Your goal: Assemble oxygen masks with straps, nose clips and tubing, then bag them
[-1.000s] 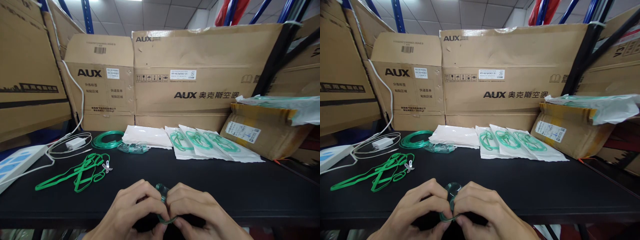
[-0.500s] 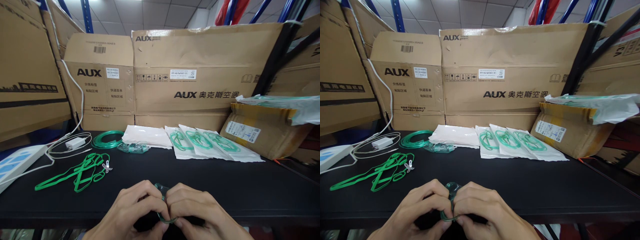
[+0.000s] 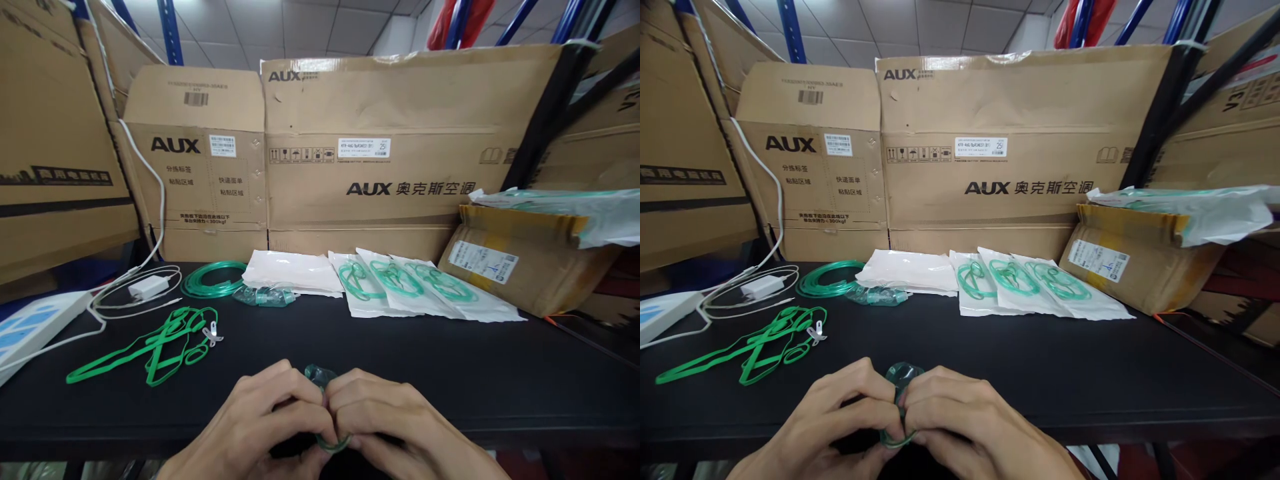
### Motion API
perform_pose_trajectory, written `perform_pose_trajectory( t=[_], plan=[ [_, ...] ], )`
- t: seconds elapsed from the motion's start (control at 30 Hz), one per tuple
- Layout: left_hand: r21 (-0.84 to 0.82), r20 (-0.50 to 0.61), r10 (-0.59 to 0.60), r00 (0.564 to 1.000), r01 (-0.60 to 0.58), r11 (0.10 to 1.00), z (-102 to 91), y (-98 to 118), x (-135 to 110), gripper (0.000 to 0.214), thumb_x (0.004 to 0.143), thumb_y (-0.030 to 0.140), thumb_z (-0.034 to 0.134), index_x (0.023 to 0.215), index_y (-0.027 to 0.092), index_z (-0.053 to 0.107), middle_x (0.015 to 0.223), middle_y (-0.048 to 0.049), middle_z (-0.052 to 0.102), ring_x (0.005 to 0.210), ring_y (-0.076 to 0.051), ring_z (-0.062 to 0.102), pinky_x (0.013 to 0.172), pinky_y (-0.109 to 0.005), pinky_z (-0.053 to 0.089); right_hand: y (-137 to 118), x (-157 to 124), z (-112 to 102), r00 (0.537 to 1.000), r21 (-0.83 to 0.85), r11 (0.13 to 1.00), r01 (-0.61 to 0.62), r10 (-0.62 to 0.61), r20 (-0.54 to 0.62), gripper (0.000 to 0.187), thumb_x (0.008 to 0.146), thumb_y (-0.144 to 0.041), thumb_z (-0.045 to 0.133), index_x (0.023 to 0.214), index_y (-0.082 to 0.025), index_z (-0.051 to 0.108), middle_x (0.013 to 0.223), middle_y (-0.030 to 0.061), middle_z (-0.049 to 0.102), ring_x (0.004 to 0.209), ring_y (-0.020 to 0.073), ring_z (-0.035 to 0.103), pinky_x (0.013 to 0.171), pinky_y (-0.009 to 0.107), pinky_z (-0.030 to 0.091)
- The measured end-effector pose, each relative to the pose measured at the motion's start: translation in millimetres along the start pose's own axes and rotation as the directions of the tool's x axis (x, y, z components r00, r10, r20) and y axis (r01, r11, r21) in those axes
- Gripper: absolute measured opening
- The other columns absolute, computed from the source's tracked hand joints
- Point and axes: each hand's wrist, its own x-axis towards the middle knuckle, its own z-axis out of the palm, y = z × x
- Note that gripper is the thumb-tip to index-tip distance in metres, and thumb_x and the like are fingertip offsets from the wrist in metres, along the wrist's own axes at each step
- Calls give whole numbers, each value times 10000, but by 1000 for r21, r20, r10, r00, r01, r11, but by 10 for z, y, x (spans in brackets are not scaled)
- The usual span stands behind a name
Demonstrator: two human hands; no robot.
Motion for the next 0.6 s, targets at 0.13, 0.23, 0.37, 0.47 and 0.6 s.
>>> perform_pose_trajectory(
  t=[0.13, 0.23, 0.37, 0.47, 0.6],
  plan=[
    [23, -9, -48, 999, 48, 999, -4, 36, -3, 187, 929, 37, 640, 967, 207, 707, 849, -3, 722, 737, -132, 674, 669, -219, 526, 22, -11, 0, 1000, -20, 1000, 8, -8, -18, 166, 1064, -124, 574, 1105, -172, 727, 1015, 86, 744, 1013, 197, 678, 952, 355, 575],
    [56, -77, -15, 997, 20, 998, 48, 23, -18, 172, 895, 40, 637, 933, 199, 689, 824, -1, 696, 710, -121, 668, 623, -197, 510, 65, -26, 13, 998, -49, 998, 42, -43, -38, 159, 1063, -130, 580, 1142, -180, 709, 1021, 84, 728, 1019, 202, 669, 946, 364, 581],
    [115, -142, 29, 989, -13, 993, 117, -3, -48, 165, 853, 32, 659, 905, 188, 665, 796, -1, 673, 678, -117, 647, 602, -195, 501, 128, -48, 36, 993, -107, 990, 91, -98, -63, 174, 1059, -115, 576, 1171, -196, 682, 1017, 84, 711, 1016, 208, 665, 937, 374, 589],
    [148, -161, 26, 987, -2, 989, 147, -4, -77, 187, 838, 15, 667, 914, 186, 660, 800, -2, 670, 688, -122, 640, 607, -205, 495, 138, -48, 49, 989, -148, 983, 112, -124, -79, 172, 1029, -78, 612, 1153, -180, 672, 1005, 83, 704, 1000, 205, 666, 928, 368, 592],
    [170, -183, 32, 983, 0, 985, 167, 0, -99, 191, 826, 18, 673, 927, 180, 661, 806, -7, 665, 688, -130, 634, 589, -222, 481, 102, -20, 77, 977, -224, 964, 145, -175, -119, 221, 970, 4, 628, 1101, -170, 663, 930, 65, 705, 921, 191, 671, 886, 354, 608]
  ],
)
